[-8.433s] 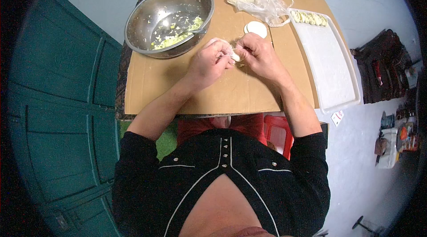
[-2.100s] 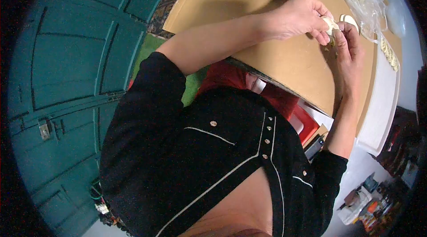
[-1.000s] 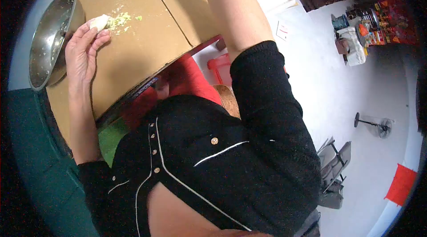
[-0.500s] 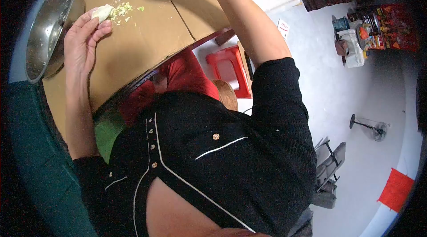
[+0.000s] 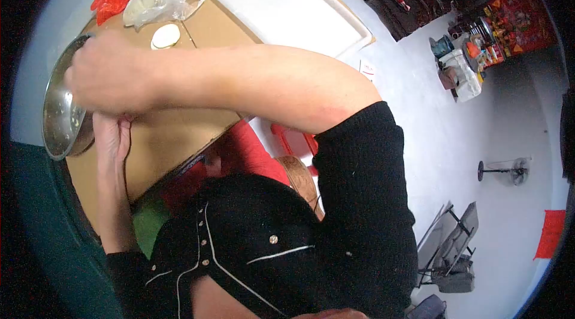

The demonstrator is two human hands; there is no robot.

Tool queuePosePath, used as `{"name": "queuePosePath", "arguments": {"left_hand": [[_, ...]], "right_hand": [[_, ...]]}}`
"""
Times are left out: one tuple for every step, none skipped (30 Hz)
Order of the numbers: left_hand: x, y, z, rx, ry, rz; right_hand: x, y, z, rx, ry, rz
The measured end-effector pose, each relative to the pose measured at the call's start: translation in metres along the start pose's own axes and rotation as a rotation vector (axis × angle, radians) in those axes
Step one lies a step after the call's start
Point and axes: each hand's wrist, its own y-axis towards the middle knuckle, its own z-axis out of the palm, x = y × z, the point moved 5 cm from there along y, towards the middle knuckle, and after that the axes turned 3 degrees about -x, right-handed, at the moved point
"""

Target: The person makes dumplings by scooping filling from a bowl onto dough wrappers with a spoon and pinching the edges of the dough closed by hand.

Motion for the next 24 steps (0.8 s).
{"name": "queuePosePath", "arguments": {"left_hand": [[0.003, -0.001, -0.004, -0.115, -0.114, -0.004], [0.007, 0.002, -0.010, -0.113, -0.104, -0.005], [0.012, 0.006, -0.020, -0.089, -0.129, -0.022], [0.018, 0.010, -0.032, -0.067, -0.154, -0.039], [0.024, 0.014, -0.046, -0.072, -0.146, -0.042], [0.027, 0.020, -0.051, -0.014, -0.154, -0.040], [0.028, 0.026, -0.055, 0.047, -0.158, -0.040], [0.022, 0.023, -0.045, 0.047, -0.145, -0.039], [0.013, 0.015, -0.023, 0.038, -0.067, -0.010], [0.003, 0.007, -0.006, 0.016, 0.010, 0.025], [-0.002, 0.005, 0.006, 0.039, 0.051, 0.046], [-0.010, -0.003, 0.016, 0.028, 0.152, -0.016], [-0.010, -0.002, 0.020, 0.110, 0.157, -0.015], [-0.014, -0.007, 0.028, 0.120, 0.099, -0.057], [-0.006, 0.000, 0.020, 0.174, 0.075, -0.061], [-0.013, -0.006, 0.027, 0.169, 0.071, -0.047], [-0.010, -0.005, 0.025, 0.169, 0.044, -0.074], [-0.012, -0.005, 0.021, 0.168, 0.042, -0.050], [-0.009, -0.003, 0.024, 0.193, 0.034, -0.042], [-0.007, -0.005, 0.031, 0.243, 0.034, -0.077], [-0.013, -0.009, 0.029, 0.173, 0.068, -0.083], [-0.015, -0.010, 0.028, 0.109, 0.104, -0.089], [-0.015, -0.006, 0.029, 0.100, 0.135, -0.063], [-0.014, -0.008, 0.025, 0.104, 0.111, -0.070]], "right_hand": [[0.002, 0.007, -0.010, -0.008, -0.003, 0.006], [0.008, 0.014, -0.019, 0.011, 0.027, -0.041], [0.012, 0.016, -0.021, 0.032, 0.060, -0.088], [0.012, 0.017, -0.018, 0.027, 0.068, -0.082], [0.011, 0.020, -0.014, -0.017, 0.075, -0.054], [0.009, 0.022, -0.014, -0.061, 0.075, -0.029], [0.007, 0.020, -0.013, -0.069, 0.076, -0.024], [0.004, 0.015, -0.012, -0.017, 0.084, 0.001], [0.001, 0.013, -0.010, 0.030, 0.093, 0.012], [-0.004, 0.011, -0.005, 0.001, 0.095, 0.054], [-0.010, 0.009, 0.002, -0.028, 0.103, 0.087], [-0.018, 0.006, 0.006, -0.023, 0.131, 0.170], [-0.026, 0.002, 0.010, -0.013, 0.165, 0.247], [-0.035, -0.005, 0.014, -0.063, 0.208, 0.309], [-0.045, -0.013, 0.018, -0.108, 0.252, 0.369], [-0.052, -0.024, 0.020, -0.131, 0.301, 0.392], [-0.055, -0.032, 0.023, -0.151, 0.345, 0.441], [-0.055, -0.032, 0.031, -0.155, 0.353, 0.454], [-0.061, -0.038, 0.041, -0.069, 0.376, 0.490], [-0.069, -0.050, 0.046, 0.018, 0.386, 0.545], [-0.068, -0.054, 0.051, 0.034, 0.377, 0.545], [-0.068, -0.057, 0.058, 0.051, 0.366, 0.550], [-0.067, -0.061, 0.053, 0.032, 0.377, 0.533], [-0.060, -0.061, 0.052, 0.011, 0.391, 0.500]]}}
